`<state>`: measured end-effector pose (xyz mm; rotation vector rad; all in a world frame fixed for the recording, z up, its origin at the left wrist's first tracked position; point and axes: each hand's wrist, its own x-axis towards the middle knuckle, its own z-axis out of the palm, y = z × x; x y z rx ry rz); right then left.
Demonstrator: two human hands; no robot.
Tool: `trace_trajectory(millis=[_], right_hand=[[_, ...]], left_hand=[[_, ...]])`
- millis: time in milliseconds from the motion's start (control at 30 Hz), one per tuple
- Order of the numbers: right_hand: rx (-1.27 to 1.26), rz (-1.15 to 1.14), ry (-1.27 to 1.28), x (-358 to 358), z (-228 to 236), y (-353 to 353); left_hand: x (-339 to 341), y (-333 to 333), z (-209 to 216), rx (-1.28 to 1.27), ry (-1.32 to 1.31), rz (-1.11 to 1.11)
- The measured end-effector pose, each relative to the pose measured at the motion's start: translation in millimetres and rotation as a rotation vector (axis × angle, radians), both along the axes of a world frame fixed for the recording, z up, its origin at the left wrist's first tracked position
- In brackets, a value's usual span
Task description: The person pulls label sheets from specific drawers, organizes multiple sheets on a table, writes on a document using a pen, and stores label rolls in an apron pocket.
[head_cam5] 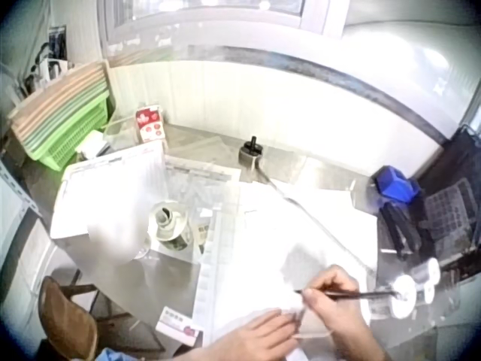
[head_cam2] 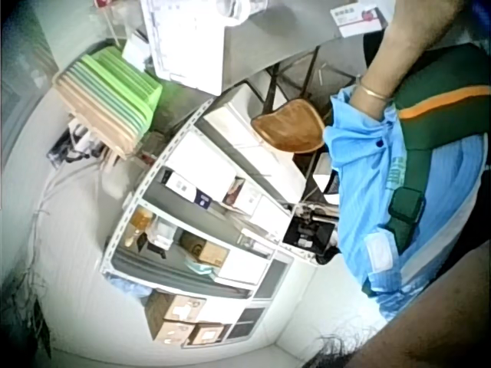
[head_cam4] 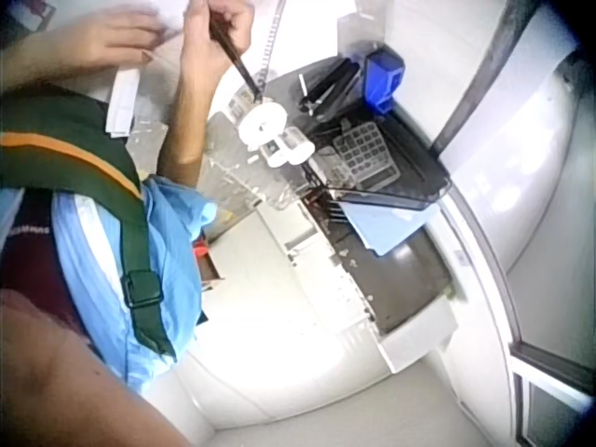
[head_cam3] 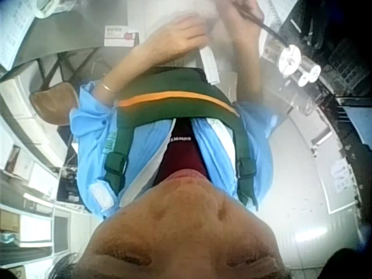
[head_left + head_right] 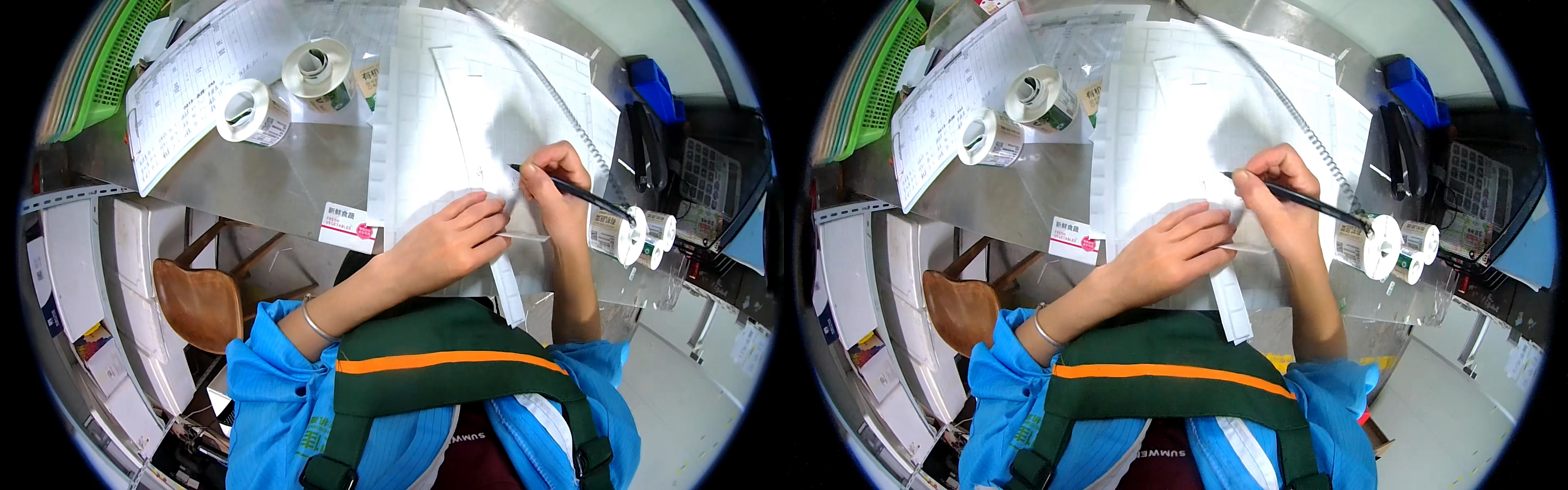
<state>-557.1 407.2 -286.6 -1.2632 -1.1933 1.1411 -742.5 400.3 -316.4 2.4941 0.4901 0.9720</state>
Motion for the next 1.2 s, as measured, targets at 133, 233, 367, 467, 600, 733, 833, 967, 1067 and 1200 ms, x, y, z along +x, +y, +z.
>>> trace_trajectory(millis=[133, 233, 367, 467, 600, 733, 833, 967, 1067, 1200], right_hand=[[-0.005, 0.0, -0.049, -7, 7, -15], [0.042, -0.165, 0.16, -5, 1, -10], [0.133, -0.094, 0.234, 6, 15, -11], [0.216, 0.134, 0.166, 3, 19, -10], [0.292, 0.383, -0.655, 8, 23, 5], [0.131, -0.043, -0.488, 12, 19, 0], [-0.138, 0.155, 0.019, 3, 21, -5], [-0.104, 0.015, -0.167, -21, -1, -2], [-0.094, 0.065, -0.167, -16, -12, -5], [0.139, 0.129, -0.408, -18, -17, -3]], left_hand=[[-6, -7, 5, 0.097, 0.093, 0.092], [-11, -12, 2, 0.114, 0.089, 0.125], [-6, -6, 6, 0.108, 0.102, 0.187], [-6, -5, 5, 0.112, 0.123, 0.184], [-12, -7, 11, 0.218, 0.16, 0.189], [-22, -10, 17, 0.243, 0.205, 0.202], [-20, -12, 12, 0.174, 0.206, 0.19], [-20, -12, 9, 0.123, 0.172, 0.183], [-22, -11, 7, 0.102, 0.145, 0.167], [-23, -12, 6, 0.086, 0.13, 0.175]])
